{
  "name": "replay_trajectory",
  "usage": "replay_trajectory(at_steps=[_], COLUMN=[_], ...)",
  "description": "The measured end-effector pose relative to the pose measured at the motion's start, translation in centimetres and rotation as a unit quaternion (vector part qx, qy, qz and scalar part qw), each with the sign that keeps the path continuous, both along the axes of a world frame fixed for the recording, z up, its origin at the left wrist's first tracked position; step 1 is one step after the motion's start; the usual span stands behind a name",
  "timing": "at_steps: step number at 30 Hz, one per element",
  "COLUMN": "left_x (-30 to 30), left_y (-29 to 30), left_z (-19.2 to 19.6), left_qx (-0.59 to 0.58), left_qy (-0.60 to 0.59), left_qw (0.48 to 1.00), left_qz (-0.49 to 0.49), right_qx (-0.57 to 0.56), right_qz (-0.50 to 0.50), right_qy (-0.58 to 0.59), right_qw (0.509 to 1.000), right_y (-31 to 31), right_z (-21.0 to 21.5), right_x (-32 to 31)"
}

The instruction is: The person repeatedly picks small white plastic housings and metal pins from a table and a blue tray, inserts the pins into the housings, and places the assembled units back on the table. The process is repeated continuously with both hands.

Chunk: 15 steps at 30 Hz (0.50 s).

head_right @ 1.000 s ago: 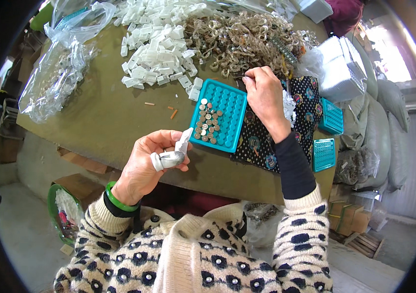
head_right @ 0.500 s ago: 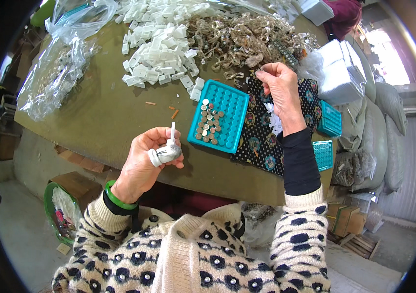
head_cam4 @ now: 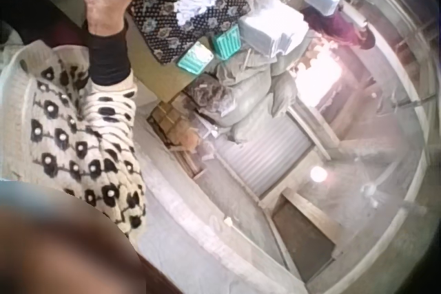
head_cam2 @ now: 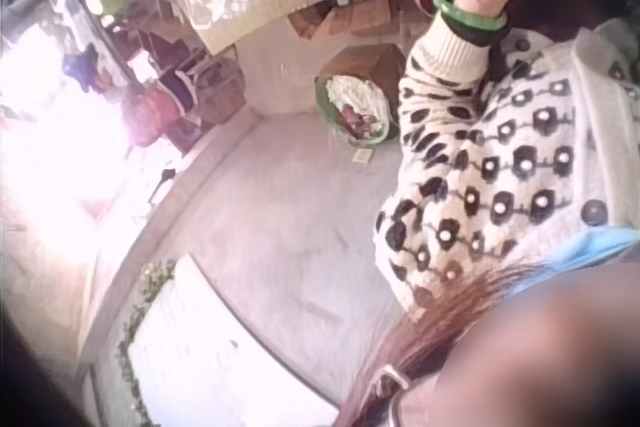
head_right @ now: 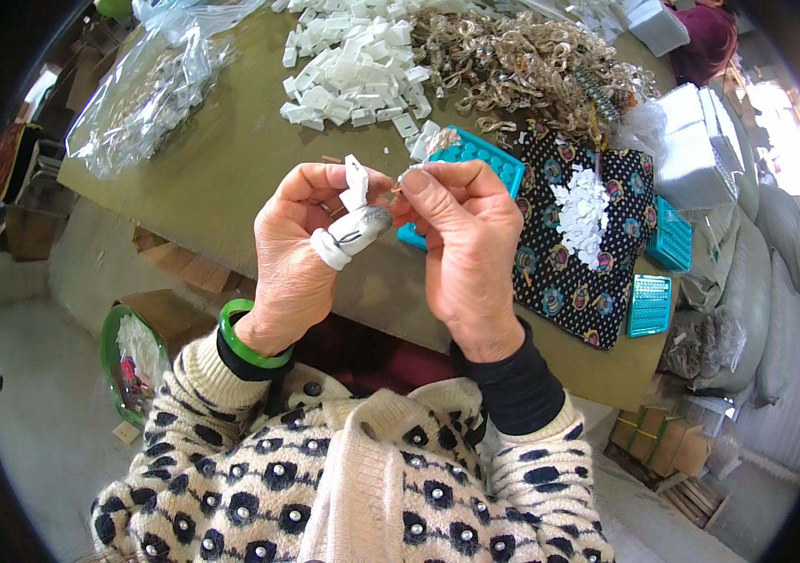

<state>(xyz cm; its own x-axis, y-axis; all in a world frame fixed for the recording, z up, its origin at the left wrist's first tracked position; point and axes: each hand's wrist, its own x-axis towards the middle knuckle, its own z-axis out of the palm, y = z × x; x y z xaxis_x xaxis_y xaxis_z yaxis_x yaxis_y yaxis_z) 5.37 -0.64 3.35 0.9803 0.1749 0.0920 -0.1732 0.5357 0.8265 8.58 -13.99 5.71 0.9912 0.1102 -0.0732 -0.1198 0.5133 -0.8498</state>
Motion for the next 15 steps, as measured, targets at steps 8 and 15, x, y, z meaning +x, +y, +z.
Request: replay_trajectory(at_steps=[8,15], left_x=[-1.6,-2.2], left_y=[0.7,1.5], left_z=[0.0,0.1], left_qx=[-0.001,0.060], left_qy=[0.017,0.071], left_qw=[1.000,0.996], left_qz=[-0.012,-0.014], right_qx=[-0.029,-0.274], right_qz=[-0.067,-0.113], right_qy=[-0.097,-0.290], right_qw=[0.993,0.910], right_y=[1.1,-0.3], right_z=[-2.5,-1.2], right_x=[-3.4,-3.3])
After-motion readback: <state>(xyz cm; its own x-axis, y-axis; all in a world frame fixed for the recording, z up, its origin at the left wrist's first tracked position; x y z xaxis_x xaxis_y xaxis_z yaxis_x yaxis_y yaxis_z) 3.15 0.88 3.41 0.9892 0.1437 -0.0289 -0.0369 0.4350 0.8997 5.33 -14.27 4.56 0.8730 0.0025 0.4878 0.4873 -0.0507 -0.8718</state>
